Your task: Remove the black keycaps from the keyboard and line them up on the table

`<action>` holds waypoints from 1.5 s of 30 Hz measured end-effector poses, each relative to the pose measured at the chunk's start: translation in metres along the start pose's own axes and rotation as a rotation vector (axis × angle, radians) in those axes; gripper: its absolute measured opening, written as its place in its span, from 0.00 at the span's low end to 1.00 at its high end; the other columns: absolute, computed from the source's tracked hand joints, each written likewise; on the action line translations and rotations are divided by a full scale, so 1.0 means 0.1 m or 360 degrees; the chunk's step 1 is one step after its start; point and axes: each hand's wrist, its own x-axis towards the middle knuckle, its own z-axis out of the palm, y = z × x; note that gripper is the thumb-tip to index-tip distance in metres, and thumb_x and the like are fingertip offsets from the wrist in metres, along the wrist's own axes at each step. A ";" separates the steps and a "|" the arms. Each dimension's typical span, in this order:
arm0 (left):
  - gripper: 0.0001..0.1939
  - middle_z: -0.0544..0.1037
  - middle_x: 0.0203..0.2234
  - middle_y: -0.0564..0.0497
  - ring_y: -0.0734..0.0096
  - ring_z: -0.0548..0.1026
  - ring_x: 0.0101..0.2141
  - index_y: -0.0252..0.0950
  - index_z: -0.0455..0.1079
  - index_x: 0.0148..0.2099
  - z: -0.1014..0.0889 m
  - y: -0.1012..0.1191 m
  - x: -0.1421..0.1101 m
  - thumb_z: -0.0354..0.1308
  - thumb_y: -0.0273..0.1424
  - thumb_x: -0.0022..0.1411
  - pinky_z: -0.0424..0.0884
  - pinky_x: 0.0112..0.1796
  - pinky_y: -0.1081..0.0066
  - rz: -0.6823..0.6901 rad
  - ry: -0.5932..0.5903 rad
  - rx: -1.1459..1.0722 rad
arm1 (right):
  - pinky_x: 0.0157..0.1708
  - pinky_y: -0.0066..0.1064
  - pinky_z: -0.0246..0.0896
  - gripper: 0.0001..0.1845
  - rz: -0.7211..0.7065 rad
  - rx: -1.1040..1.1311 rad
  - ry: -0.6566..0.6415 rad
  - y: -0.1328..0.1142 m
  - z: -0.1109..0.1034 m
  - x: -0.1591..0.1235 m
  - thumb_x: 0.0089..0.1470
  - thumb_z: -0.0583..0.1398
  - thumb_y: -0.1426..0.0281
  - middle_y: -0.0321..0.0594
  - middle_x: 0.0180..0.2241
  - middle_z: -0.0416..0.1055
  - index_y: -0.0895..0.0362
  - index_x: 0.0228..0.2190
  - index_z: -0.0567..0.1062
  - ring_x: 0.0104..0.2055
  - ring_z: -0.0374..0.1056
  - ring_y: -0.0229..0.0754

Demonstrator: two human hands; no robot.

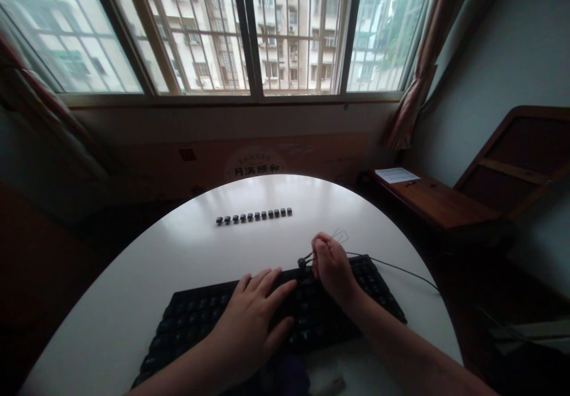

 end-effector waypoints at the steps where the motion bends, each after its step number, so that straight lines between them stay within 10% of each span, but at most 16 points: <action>1: 0.29 0.61 0.63 0.42 0.44 0.59 0.61 0.49 0.59 0.64 0.00 0.00 0.00 0.55 0.42 0.62 0.52 0.57 0.37 -0.0004 -0.0010 -0.0002 | 0.13 0.24 0.46 0.15 0.0008 0.0058 0.0010 0.01 0.00 0.01 0.60 0.49 0.60 0.27 0.13 0.53 0.54 0.25 0.59 0.13 0.51 0.33; 7: 0.27 0.66 0.60 0.41 0.49 0.65 0.58 0.41 0.61 0.62 -0.12 0.01 -0.05 0.55 0.39 0.62 0.60 0.56 0.46 -0.0048 0.0160 -0.0126 | 0.14 0.22 0.45 0.14 -0.0133 0.0046 -0.0129 -0.12 -0.03 -0.03 0.60 0.50 0.62 0.27 0.14 0.54 0.55 0.25 0.61 0.14 0.51 0.31; 11: 0.12 0.77 0.39 0.47 0.60 0.74 0.39 0.38 0.69 0.45 -0.33 -0.04 -0.07 0.49 0.38 0.65 0.69 0.40 0.60 -0.0132 0.0316 -0.0399 | 0.17 0.23 0.48 0.13 -0.0410 -0.0148 -0.0259 -0.35 -0.05 -0.23 0.61 0.50 0.65 0.29 0.16 0.57 0.56 0.26 0.64 0.17 0.53 0.31; 27: 0.11 0.67 0.20 0.55 0.72 0.63 0.23 0.37 0.62 0.26 -0.34 -0.12 -0.02 0.51 0.34 0.59 0.53 0.25 0.72 -0.0191 0.0414 -0.0701 | 0.22 0.25 0.43 0.08 -0.1691 -0.0989 -0.0593 -0.43 0.12 -0.37 0.55 0.52 0.73 0.30 0.19 0.59 0.56 0.24 0.60 0.20 0.53 0.31; 36: 0.13 0.63 0.18 0.57 0.74 0.62 0.22 0.36 0.62 0.26 -0.29 -0.21 0.07 0.51 0.38 0.57 0.57 0.23 0.75 -0.0147 0.0548 -0.1298 | 0.27 0.30 0.49 0.07 -0.1412 -0.1375 -0.0283 -0.73 0.11 -0.57 0.55 0.51 0.74 0.36 0.23 0.62 0.56 0.26 0.63 0.27 0.58 0.38; 41: 0.15 0.61 0.15 0.60 0.77 0.59 0.16 0.38 0.60 0.27 -0.23 -0.24 0.10 0.51 0.43 0.57 0.56 0.17 0.76 -0.0109 0.0304 -0.1716 | 0.49 0.43 0.61 0.11 -0.1359 -0.1406 -0.0058 -0.85 0.02 -0.55 0.60 0.51 0.75 0.49 0.50 0.65 0.57 0.40 0.72 0.52 0.61 0.50; 45: 0.16 0.60 0.15 0.60 0.78 0.59 0.13 0.38 0.58 0.28 -0.15 -0.21 0.10 0.52 0.45 0.56 0.55 0.14 0.77 -0.0053 0.0159 -0.1832 | 0.38 0.31 0.67 0.20 -0.1271 -0.1236 -0.0354 -0.77 0.00 -0.49 0.62 0.48 0.78 0.43 0.40 0.70 0.55 0.52 0.68 0.39 0.68 0.39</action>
